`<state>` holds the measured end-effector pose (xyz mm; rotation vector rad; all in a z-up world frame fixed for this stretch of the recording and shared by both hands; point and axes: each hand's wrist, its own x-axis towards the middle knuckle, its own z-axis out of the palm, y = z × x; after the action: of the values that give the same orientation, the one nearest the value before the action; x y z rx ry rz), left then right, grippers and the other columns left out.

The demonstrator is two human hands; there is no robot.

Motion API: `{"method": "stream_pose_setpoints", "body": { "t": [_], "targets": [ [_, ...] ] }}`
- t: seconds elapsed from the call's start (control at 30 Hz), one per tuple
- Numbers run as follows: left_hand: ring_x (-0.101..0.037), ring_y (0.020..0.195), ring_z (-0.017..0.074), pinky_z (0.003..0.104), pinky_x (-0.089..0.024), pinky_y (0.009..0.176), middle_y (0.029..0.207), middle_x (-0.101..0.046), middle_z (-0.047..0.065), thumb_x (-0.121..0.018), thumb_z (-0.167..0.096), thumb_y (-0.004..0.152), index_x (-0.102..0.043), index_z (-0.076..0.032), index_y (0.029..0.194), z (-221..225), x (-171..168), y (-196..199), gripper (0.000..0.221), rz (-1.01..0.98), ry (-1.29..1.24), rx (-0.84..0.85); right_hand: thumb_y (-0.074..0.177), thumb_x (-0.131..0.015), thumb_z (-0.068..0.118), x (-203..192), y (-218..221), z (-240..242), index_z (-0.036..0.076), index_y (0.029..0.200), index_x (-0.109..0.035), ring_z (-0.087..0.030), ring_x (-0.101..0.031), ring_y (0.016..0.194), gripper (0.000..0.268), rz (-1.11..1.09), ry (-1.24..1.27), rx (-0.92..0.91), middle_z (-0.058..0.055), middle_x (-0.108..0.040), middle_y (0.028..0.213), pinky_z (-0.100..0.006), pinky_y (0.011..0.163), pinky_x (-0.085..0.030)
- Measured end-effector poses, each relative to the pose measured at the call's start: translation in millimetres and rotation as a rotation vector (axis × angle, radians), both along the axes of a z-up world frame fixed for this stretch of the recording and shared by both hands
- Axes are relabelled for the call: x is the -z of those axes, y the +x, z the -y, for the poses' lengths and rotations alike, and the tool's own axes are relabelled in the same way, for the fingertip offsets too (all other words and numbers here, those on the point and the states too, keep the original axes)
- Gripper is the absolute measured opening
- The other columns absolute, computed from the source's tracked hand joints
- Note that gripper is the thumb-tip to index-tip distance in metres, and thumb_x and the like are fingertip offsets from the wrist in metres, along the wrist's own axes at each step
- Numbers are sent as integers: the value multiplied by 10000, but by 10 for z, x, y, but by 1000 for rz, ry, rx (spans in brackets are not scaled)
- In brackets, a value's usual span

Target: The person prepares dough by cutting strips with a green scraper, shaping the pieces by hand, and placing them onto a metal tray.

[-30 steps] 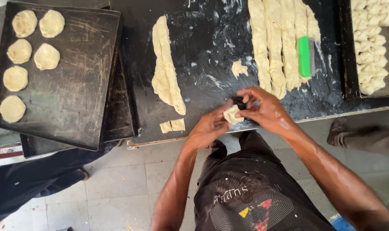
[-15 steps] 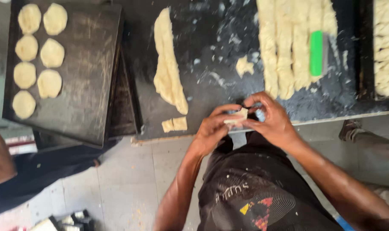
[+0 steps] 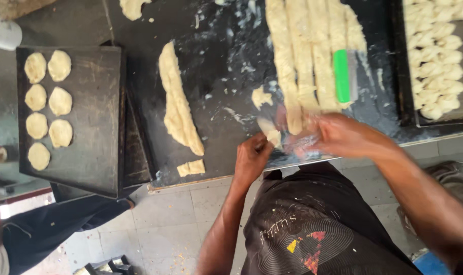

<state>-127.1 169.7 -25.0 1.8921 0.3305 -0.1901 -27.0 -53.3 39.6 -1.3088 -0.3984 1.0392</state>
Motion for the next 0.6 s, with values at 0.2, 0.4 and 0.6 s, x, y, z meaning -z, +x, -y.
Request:
{"method": "stream_pose_setpoints", "body": {
  "t": [0.2, 0.4, 0.6],
  "targets": [
    [-741, 817, 143, 287, -590, 710, 944, -783, 36, -684, -118, 921, -701, 14, 1253, 639, 35, 315, 358, -115, -293, 61, 920, -719, 202, 14, -186, 437, 70, 1273, -645, -299, -668, 1084, 384, 950, -502, 125, -105, -669, 1150, -444, 892, -586],
    [-698, 1076, 262, 372, -585, 920, 1272, -678, 280, -591, -44, 1074, -677, 1, 1392, 1301, 78, 702, 332, -389, -726, 221, 957, -701, 178, 139, -170, 1181, 91, 1209, -677, -315, -654, 1204, 267, 1273, -313, 435, -114, -666, 1241, -422, 1017, -568],
    [-438, 1520, 249, 382, -453, 1194, 1688, -315, 97, -594, 41, 1008, -653, -128, 1276, 1823, -349, 1240, 322, 145, -799, 326, 920, -672, 116, 191, 474, 1929, 55, 1128, -770, -318, -694, 1119, 238, -88, -83, 690, -143, -761, 1188, -417, 944, -580]
  ]
}}
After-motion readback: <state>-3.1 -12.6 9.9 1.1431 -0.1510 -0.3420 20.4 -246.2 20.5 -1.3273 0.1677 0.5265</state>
